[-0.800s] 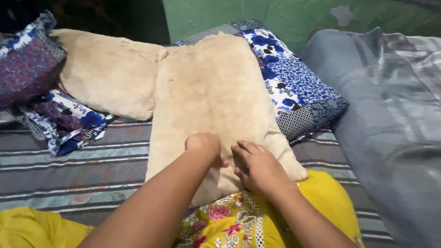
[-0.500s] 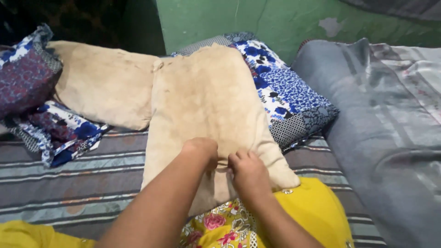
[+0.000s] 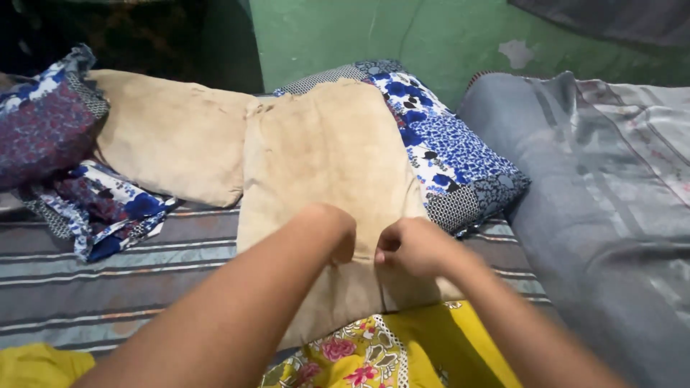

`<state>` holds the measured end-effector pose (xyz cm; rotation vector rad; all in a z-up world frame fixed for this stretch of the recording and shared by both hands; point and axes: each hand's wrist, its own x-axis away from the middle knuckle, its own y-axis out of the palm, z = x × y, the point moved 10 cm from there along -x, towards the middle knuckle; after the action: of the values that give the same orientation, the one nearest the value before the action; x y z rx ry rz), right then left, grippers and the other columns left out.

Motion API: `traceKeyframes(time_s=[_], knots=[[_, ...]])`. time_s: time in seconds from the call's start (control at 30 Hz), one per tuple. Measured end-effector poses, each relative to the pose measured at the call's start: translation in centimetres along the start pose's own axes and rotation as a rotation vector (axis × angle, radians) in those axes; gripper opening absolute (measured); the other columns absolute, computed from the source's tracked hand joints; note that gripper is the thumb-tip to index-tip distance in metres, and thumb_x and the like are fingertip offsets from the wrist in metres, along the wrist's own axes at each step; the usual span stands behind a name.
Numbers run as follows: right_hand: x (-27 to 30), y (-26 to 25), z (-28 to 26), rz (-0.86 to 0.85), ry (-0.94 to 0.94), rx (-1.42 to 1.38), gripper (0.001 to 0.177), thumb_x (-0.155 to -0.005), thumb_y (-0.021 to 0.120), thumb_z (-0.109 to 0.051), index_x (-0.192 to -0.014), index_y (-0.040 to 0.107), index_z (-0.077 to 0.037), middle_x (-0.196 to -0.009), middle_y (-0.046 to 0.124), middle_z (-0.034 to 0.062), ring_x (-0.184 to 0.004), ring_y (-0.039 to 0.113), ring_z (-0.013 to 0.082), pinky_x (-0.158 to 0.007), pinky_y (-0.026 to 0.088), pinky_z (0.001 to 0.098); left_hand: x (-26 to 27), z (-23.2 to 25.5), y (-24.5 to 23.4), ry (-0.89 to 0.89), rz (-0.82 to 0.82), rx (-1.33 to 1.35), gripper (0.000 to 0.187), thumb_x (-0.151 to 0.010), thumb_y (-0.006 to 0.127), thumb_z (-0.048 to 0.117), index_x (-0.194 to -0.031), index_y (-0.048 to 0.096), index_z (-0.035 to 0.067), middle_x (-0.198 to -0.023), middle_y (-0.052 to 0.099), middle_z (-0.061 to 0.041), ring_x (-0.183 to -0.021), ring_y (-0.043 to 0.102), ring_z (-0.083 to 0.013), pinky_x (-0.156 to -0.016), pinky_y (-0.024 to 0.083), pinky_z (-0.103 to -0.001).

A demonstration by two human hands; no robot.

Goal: The person folds a beige pillowcase on a bed, smoothing and aligning the edges. They then pick up a patterned cloth, shake it out, and place it on the bed before continuing to fold the pillowcase.

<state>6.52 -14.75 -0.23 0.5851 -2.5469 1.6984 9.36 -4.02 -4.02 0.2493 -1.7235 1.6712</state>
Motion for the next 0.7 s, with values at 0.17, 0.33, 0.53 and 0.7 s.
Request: traceKeyframes(time_s=[0.17,0.33,0.53,0.7], knots=[[-0.6,-4.2,2.5,0.171,0.215,0.009,0.034,-0.083,0.075,-0.030,-0.114,0.077,-0.016,-0.105,0.076,0.0143,-0.096,0.074,0.0298,-0.087,0.057,0.0403,-1.0,-2.4,-5.2,-0.022,0.134,0.202,0.031,-0.079,0.068,0.024,-0.100,0.086,0.010,-0.103,0.081,-0.012,-0.097,0.078,-0.0281,-0.086,0.060,-0.041],[-4.1,-0.1,7.3,0.039,0.321,0.134,0.057,-0.091,0.062,-0.039,-0.141,0.041,-0.019,-0.140,0.041,0.0115,-0.129,0.042,0.0298,-0.106,0.038,0.0484,-2.5,-0.3,-5.7,-0.061,0.279,0.335,0.058,-0.074,0.078,0.033,-0.129,0.068,0.018,-0.134,0.066,-0.012,-0.125,0.064,-0.0295,-0.105,0.052,-0.041],[-6.3,4.4,12.5,0.086,0.388,-0.040,0.077,-0.100,0.037,-0.045,-0.163,-0.003,-0.029,-0.174,-0.008,-0.0023,-0.160,-0.001,0.0235,-0.121,0.012,0.0661,-4.9,3.4,-4.5,-0.132,0.264,0.271,0.095,-0.088,0.068,0.052,-0.163,0.011,0.037,-0.171,-0.006,-0.010,-0.156,-0.009,-0.0434,-0.117,0.013,-0.075],[-8.5,2.9,13.4,0.143,0.406,-0.021,0.070,-0.103,0.030,-0.052,-0.163,0.000,-0.033,-0.174,-0.008,-0.0040,-0.160,0.000,0.0224,-0.119,0.003,0.0730,-7.3,2.6,-4.6,-0.118,0.191,0.250,0.101,-0.089,0.062,0.064,-0.162,-0.005,0.048,-0.172,-0.020,-0.001,-0.156,-0.021,-0.0419,-0.115,0.007,-0.080]])
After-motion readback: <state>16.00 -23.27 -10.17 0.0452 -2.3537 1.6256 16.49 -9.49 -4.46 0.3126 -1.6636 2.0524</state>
